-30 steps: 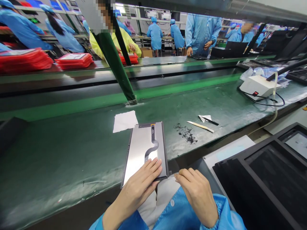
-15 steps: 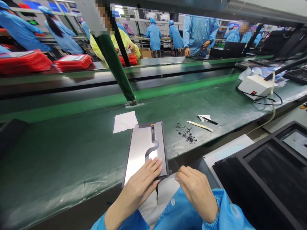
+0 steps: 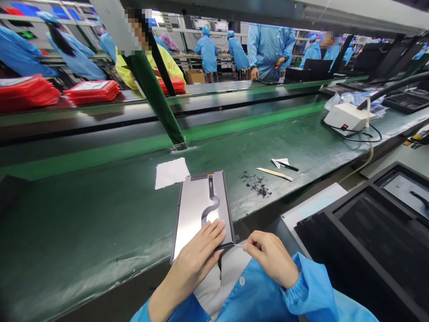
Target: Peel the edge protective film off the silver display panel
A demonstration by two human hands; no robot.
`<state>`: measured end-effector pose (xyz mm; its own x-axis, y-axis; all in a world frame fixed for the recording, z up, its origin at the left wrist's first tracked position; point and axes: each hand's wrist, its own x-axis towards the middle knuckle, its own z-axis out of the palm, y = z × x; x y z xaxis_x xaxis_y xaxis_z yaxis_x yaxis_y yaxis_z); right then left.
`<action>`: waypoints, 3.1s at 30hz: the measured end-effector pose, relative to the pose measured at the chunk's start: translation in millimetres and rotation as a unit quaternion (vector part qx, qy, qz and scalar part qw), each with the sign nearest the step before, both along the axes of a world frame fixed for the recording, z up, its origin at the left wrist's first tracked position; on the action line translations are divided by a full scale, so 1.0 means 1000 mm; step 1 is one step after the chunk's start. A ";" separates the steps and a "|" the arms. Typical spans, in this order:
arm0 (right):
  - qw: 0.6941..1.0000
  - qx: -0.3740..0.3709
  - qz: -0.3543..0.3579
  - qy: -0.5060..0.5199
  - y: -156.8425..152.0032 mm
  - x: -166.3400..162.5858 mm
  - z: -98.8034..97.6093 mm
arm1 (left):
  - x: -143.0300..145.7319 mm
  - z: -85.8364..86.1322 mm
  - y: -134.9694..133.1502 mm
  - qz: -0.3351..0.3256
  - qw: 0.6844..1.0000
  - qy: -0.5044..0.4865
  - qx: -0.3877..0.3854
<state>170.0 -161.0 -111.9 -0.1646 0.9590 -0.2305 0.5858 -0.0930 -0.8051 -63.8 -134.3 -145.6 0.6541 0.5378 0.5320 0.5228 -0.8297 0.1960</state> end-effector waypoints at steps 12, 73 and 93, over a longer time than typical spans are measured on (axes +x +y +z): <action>0.923 -0.282 -0.101 0.242 0.000 -0.008 0.002 | 0.001 -0.003 -0.001 0.005 1.000 -0.003 0.010; 0.913 0.340 -0.121 -0.191 -0.049 -0.042 -0.027 | 0.001 -0.010 -0.005 0.059 0.998 0.006 -0.035; 0.959 0.005 -0.225 0.173 -0.043 -0.041 -0.034 | 0.002 -0.008 -0.005 0.055 0.998 0.016 -0.037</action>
